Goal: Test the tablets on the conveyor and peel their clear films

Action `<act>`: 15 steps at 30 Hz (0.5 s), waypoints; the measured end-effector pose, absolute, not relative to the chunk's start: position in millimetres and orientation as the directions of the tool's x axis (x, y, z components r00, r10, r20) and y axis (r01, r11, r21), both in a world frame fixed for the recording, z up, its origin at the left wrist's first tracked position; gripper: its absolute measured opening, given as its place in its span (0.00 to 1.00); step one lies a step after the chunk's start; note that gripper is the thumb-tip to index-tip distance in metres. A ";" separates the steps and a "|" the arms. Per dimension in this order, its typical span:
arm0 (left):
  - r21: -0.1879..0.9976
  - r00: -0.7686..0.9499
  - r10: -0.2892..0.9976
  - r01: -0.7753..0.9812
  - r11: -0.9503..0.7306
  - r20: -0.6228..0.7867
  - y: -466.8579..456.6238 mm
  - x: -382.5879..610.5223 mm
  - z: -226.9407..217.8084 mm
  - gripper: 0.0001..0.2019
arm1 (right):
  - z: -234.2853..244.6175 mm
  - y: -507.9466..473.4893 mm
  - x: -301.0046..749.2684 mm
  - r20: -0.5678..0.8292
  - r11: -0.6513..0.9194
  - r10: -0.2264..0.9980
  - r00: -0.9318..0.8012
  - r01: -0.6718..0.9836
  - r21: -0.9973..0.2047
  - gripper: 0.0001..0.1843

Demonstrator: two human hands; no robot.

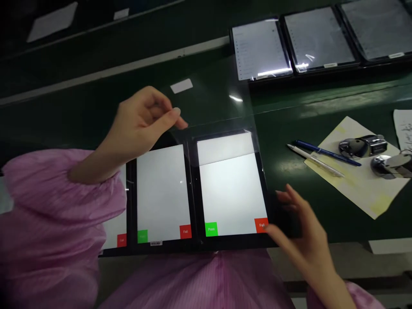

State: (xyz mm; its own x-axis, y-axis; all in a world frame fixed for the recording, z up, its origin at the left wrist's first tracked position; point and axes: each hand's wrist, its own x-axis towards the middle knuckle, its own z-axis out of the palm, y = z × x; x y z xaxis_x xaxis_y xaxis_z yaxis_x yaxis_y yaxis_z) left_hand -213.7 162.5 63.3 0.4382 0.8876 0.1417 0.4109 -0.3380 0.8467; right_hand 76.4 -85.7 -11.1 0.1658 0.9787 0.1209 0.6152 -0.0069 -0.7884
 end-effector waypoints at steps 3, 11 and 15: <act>0.854 0.455 0.843 0.279 -0.440 0.286 126.6 -223.1 71.2 0.07 | 12.2 -33.2 85.2 0.031 -0.079 0.979 0.202 0.516 -0.853 0.29; 0.655 0.899 0.412 0.223 -0.721 0.148 56.9 -254.9 37.0 0.19 | 32.7 59.2 55.6 -0.021 0.223 0.931 -0.365 0.611 -0.759 0.33; 0.467 0.576 0.817 0.719 -0.515 0.013 114.8 -269.3 33.4 0.19 | 28.0 10.3 17.5 0.472 0.800 0.593 -0.652 0.543 -0.254 0.22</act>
